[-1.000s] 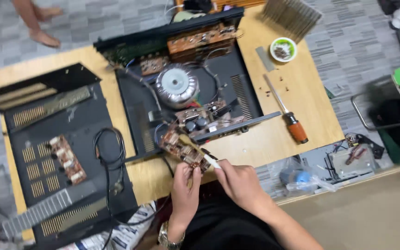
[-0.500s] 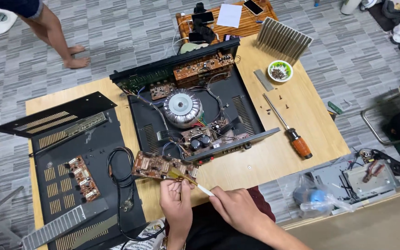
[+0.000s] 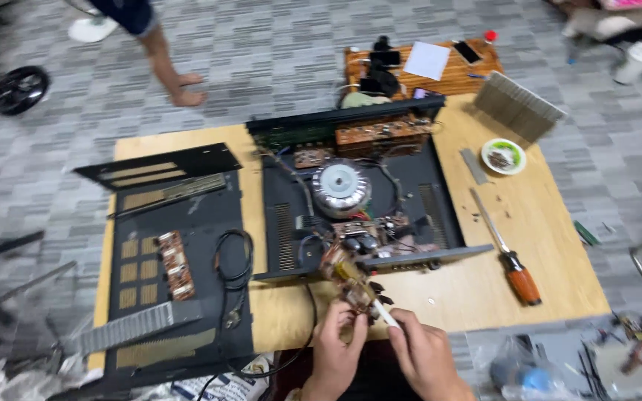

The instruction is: Disassembling and inspecting the internal components of an electronic amplifier

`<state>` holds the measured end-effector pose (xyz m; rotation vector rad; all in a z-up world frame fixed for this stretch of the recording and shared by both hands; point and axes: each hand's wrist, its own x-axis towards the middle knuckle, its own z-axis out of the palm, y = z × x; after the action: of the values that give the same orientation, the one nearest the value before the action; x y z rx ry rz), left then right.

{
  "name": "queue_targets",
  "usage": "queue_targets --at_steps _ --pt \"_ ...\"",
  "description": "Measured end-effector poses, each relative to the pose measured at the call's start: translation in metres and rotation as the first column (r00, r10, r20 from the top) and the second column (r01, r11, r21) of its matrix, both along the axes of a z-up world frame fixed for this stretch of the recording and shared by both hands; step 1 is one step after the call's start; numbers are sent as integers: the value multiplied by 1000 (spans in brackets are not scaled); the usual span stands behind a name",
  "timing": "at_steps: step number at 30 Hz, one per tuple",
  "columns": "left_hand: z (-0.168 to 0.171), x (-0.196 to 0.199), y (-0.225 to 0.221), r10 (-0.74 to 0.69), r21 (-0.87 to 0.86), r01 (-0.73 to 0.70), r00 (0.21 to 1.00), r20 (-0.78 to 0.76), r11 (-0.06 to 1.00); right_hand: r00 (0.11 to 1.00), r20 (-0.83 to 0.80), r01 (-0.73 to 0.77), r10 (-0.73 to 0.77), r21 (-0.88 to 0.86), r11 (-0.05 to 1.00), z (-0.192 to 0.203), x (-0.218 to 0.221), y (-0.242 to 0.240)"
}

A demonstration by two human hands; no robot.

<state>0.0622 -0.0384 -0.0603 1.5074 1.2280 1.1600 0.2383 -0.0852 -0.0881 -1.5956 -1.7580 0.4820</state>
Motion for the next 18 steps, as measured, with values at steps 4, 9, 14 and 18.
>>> queue_targets --at_steps 4,9,14,18 --pt "-14 5 1 65 -73 -51 975 214 996 991 128 53 -47 -45 998 -28 8 -3" --pt "-8 5 9 72 -361 118 879 472 925 982 89 182 -168 -194 964 -24 10 -7" --pt "-20 5 6 48 -357 133 890 454 925 966 118 254 -232 -227 940 -30 20 -11" --pt "-12 3 7 -14 -342 187 893 449 921 942 203 304 -267 -182 935 -21 37 -8"
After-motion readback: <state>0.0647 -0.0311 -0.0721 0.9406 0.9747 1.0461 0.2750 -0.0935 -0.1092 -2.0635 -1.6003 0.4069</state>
